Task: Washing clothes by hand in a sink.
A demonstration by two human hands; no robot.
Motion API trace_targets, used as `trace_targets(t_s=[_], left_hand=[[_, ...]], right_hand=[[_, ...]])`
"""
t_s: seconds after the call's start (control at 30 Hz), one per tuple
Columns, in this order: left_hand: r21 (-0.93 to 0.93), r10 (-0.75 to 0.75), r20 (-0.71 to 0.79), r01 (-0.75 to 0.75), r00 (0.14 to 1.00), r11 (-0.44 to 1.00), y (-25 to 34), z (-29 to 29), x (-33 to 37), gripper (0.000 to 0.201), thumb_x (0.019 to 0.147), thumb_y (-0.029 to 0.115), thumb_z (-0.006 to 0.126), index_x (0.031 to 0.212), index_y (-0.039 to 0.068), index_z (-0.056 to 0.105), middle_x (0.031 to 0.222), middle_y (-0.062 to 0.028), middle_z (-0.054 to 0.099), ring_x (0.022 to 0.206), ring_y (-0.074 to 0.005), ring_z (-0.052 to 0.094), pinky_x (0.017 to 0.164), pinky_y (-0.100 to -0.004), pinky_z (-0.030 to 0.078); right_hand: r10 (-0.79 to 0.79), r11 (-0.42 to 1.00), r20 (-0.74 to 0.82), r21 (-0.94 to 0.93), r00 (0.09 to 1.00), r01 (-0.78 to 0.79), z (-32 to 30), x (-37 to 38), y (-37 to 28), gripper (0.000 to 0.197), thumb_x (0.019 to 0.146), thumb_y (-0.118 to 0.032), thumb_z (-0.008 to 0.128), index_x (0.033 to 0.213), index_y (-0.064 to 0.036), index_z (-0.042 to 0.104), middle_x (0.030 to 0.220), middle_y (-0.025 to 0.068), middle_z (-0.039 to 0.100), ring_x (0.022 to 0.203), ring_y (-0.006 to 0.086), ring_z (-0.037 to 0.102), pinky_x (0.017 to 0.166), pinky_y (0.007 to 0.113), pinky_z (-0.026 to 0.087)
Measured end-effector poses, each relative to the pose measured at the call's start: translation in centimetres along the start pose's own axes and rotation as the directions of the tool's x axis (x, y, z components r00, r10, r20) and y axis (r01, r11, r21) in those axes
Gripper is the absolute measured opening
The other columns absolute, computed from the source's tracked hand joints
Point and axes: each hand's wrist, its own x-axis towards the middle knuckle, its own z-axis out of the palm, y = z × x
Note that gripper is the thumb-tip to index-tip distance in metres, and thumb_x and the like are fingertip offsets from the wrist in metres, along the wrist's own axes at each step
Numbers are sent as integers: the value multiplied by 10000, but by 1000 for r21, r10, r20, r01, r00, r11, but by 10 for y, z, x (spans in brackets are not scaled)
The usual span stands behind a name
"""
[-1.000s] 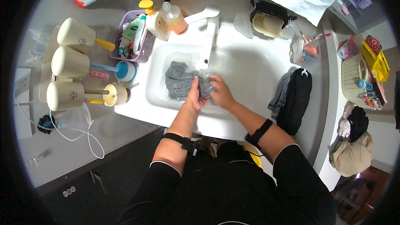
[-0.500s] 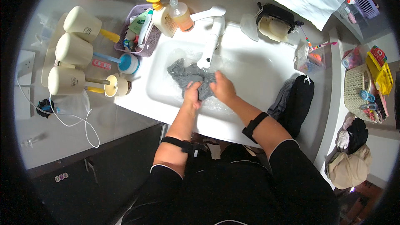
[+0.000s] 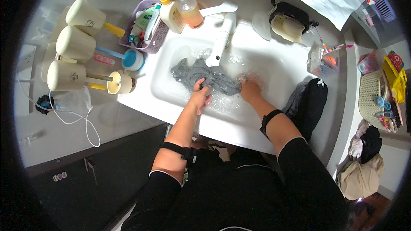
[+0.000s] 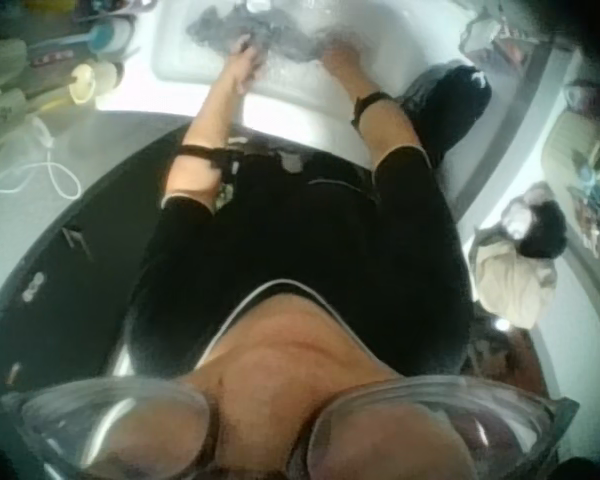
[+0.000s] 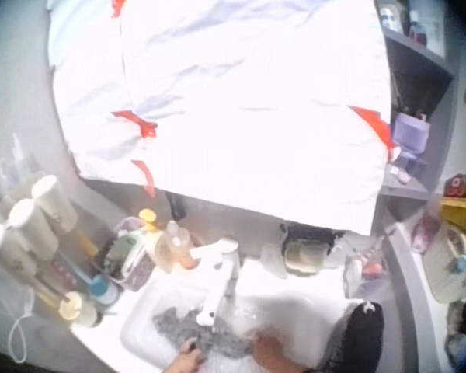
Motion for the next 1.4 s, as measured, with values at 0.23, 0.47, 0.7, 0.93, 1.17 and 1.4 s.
trace_targets(t_s=[0.23,0.47,0.7,0.93,1.17,1.4], left_hand=[[-455,17,319,137,948,880,-11,14,28,479,848,442,508,1219,148,431,1094,-72,508,863,-212,512,685,-358,460],[-556,319,627,122,710,822,-12,-2,46,404,861,441,474,1056,91,527,950,-93,576,831,-219,563,729,-328,474],[-387,-52,-176,-20,983,922,5,33,13,222,815,212,549,1007,102,531,962,-40,556,899,-184,538,806,-331,446],[20,-1,411,-8,912,1000,-5,0,11,149,812,277,574,862,137,572,891,13,589,793,-140,565,683,-308,438],[452,-119,233,1,965,892,5,-15,17,253,806,269,581,931,51,557,937,-59,618,802,-144,575,626,-272,414],[357,75,-227,11,971,934,-19,-40,41,241,818,313,532,991,147,514,800,-22,561,672,-132,510,622,-316,391]], right_hand=[[-49,438,-318,845,947,306,-13,2,-60,324,656,-214,608,891,9,603,1158,238,447,1060,365,447,897,423,362],[-29,398,-668,674,743,622,-83,-43,-120,242,640,-141,719,634,15,534,824,116,519,734,308,549,641,357,453],[127,752,-581,585,804,304,-63,-25,-88,223,713,-222,634,630,-49,520,748,123,526,684,339,546,577,430,444],[214,947,-325,302,921,-114,-68,-35,-17,259,713,-272,637,875,-83,567,937,116,520,988,310,478,797,511,384],[-98,984,-23,147,995,100,-45,-23,-43,652,706,-427,637,1194,-44,436,1119,141,544,1123,341,439,970,541,262],[-119,986,546,161,829,35,-52,-2,-61,716,643,-366,667,1185,45,443,1105,229,549,977,298,571,906,416,402]])
